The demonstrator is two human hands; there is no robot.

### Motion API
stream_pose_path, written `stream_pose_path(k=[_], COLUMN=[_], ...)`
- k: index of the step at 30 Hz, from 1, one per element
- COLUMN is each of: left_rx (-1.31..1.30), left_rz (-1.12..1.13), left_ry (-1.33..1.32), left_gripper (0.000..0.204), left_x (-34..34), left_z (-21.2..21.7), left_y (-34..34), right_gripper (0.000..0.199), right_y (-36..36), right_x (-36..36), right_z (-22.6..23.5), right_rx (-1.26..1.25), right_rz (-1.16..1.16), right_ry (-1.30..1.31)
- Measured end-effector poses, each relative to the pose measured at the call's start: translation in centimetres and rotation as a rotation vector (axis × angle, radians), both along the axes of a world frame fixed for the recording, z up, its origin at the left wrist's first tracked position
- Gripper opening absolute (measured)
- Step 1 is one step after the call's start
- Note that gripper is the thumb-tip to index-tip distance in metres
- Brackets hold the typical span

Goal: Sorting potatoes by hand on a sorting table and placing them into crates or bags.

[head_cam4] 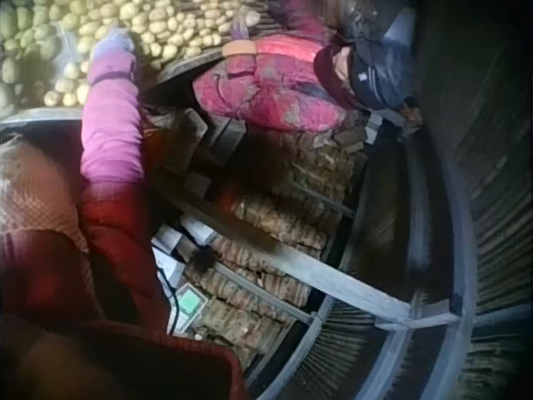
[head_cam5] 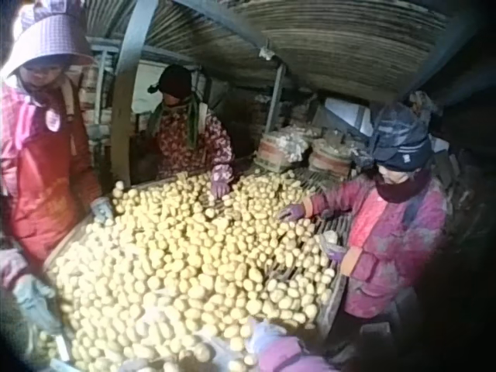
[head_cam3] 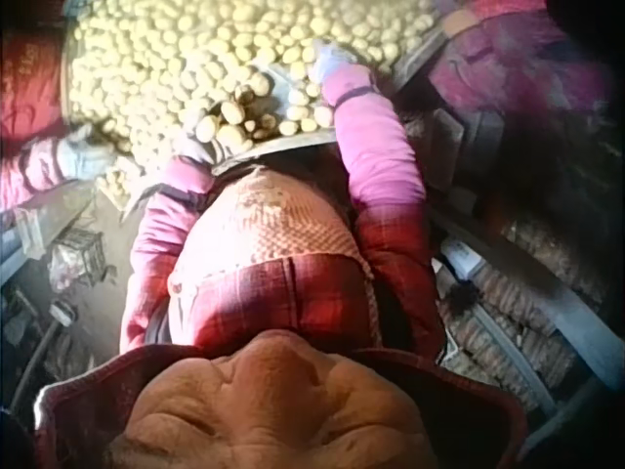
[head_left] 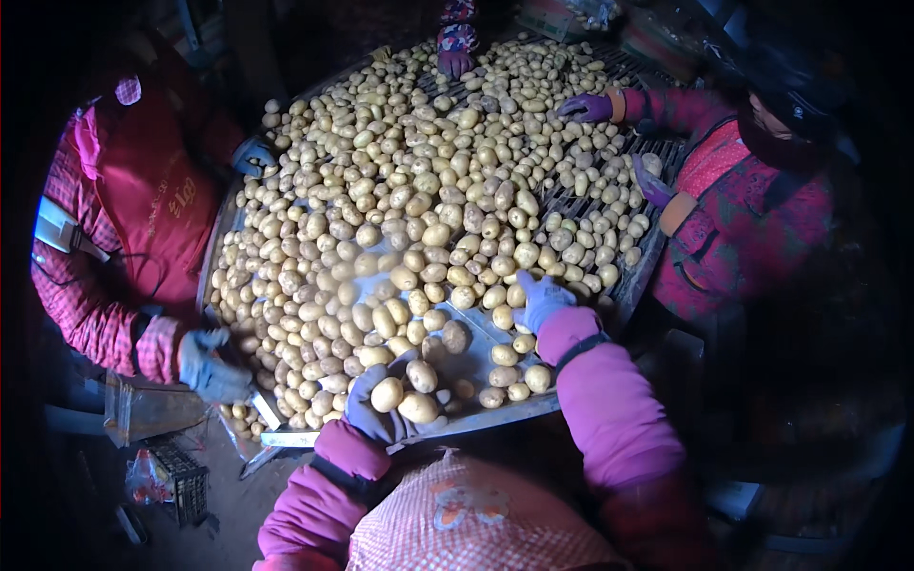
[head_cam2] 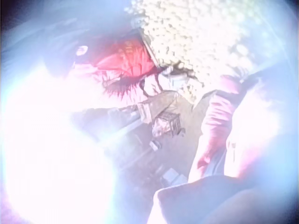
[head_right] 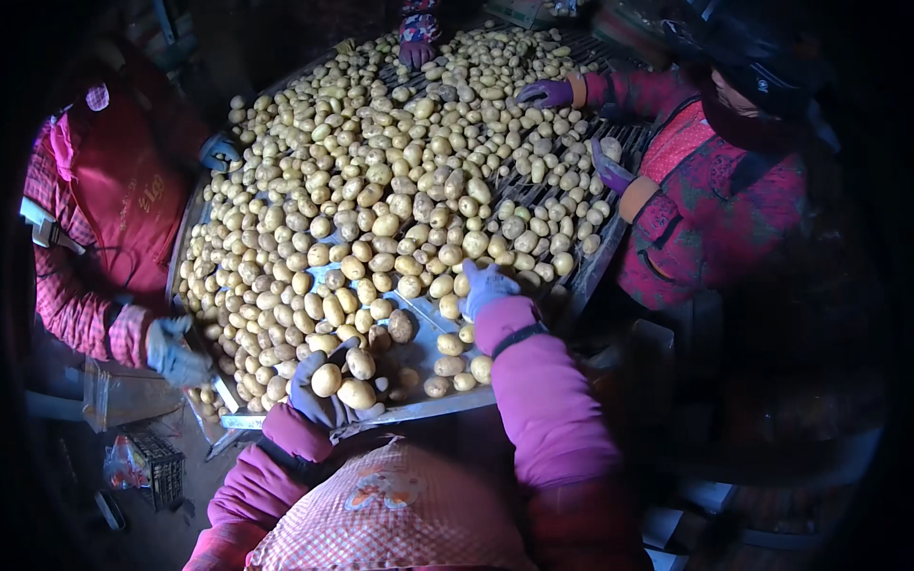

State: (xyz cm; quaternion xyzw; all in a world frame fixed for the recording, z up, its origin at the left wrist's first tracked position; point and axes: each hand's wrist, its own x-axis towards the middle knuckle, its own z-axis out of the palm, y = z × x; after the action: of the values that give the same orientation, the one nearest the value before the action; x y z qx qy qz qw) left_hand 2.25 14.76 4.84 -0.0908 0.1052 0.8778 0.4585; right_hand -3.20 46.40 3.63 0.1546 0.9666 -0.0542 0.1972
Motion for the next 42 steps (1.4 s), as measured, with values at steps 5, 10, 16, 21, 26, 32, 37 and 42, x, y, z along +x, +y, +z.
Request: stream_pose_path(k=[5,10,16,21,26,32,37,42], left_rx=[0.073,0.072,0.075,-0.005,-0.057,-0.038,-0.091,-0.138], left_rz=[-0.019,-0.012,-0.067,-0.152,-0.116,-0.24,-0.29,-0.398], left_ry=[-0.001,-0.11,-0.029,0.08,0.109,0.012,0.021,0.116], left_gripper=[0.061,0.043,0.058,0.062,0.066,0.069,0.072,0.076], left_x=[-0.1,-0.5,-1.1,-0.6,0.2,0.9,2.6,4.1], left_z=[1.1,1.0,0.7,1.9,3.3,2.8,1.8,1.9], left_y=[0.2,-0.9,-1.3,-3.4,-6.0,-8.0,-8.2,-7.4], right_gripper=[0.063,0.051,0.043,0.049,0.054,0.047,0.043,0.057], right_y=[0.9,-0.1,-9.9,-14.9,-16.9,-19.3,-20.5,-19.3], right_x=[-1.4,2.3,8.0,8.6,9.1,12.5,16.3,20.4], right_z=[-0.7,3.4,7.2,4.3,3.6,3.4,2.3,2.6], right_rx=[0.006,-0.768,-1.504,-1.797,-1.935,-1.925,-1.817,-1.892], right_rz=[0.014,-0.157,-0.638,-0.713,-0.828,-0.638,-0.7,-0.527], right_ry=[-0.068,0.246,0.157,0.109,0.044,0.215,0.456,0.396])
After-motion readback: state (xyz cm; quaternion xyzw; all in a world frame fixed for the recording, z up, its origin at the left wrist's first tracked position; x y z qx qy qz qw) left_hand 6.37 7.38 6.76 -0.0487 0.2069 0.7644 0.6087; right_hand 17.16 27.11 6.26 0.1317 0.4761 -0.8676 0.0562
